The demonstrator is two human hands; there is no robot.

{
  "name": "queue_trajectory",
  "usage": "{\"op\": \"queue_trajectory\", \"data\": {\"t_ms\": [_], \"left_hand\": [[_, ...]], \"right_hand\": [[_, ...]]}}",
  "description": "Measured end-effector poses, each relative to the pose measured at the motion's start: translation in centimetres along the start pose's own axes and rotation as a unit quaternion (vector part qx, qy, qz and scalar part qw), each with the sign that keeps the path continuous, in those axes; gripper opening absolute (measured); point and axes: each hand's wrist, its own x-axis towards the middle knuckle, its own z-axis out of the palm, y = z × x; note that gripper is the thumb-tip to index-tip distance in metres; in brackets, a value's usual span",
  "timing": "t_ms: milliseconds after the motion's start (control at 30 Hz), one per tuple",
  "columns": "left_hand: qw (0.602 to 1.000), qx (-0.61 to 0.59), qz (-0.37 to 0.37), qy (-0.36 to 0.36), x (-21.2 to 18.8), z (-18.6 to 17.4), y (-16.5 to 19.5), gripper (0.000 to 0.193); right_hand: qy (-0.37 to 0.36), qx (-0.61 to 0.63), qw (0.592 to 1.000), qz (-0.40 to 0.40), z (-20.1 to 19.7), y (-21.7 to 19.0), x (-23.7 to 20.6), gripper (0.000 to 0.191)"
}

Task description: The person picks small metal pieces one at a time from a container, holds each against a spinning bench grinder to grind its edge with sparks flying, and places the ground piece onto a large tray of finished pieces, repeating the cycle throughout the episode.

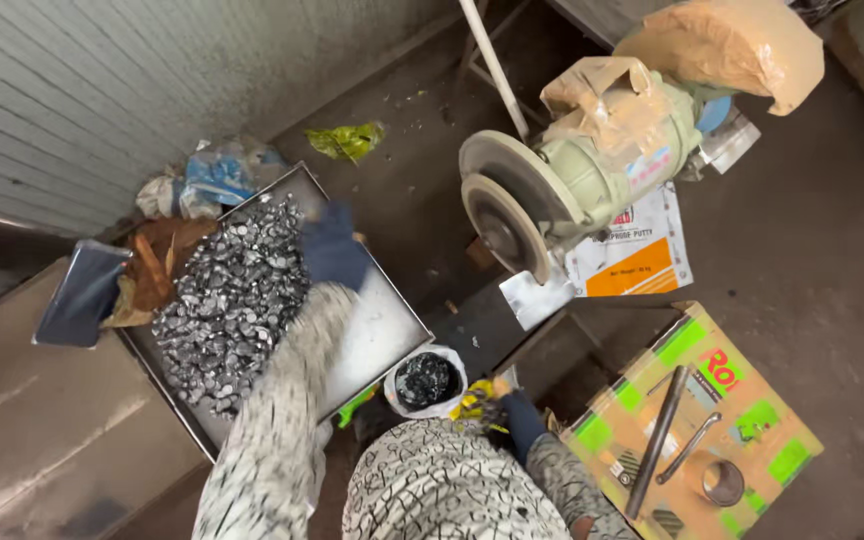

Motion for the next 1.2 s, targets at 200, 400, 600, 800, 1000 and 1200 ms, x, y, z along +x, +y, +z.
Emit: {"op": "queue_trajectory", "data": {"t_ms": [200, 400, 600, 800, 1000, 1200], "left_hand": [[0.964, -0.049, 0.197, -0.173, 0.9, 4.9, -8.1, 0.025], [0.960, -0.194, 0.144, -0.141, -6.1, -2.0, -2.3, 0.014], [0.769, -0.550, -0.215, -0.244, -15.6, -9.9, 11.3, 0.026], [0.854, -0.519, -0.024, -0.026, -14.1, -11.0, 16.1, 0.021], [0.938, -0.240, 0.244, -0.062, -9.1, -7.0, 17.6, 0.018], [0.943, -0.191, 0.268, -0.048, -8.0, -4.1, 17.7, 0.016]], "right_hand": [[0.097, -0.280, 0.945, -0.140, 1.6, 2.3, -0.7, 0.040], [0.043, -0.576, 0.732, -0.361, 9.8, 1.2, -5.6, 0.043], [0.039, -0.620, 0.644, -0.446, 14.2, -5.5, -9.7, 0.039], [0.088, -0.645, 0.543, -0.530, 12.2, -12.4, -11.1, 0.029], [0.065, -0.761, 0.423, -0.488, 10.7, -18.9, -8.9, 0.032], [0.014, -0.746, 0.416, -0.520, 9.7, -20.1, -6.4, 0.029]]}}
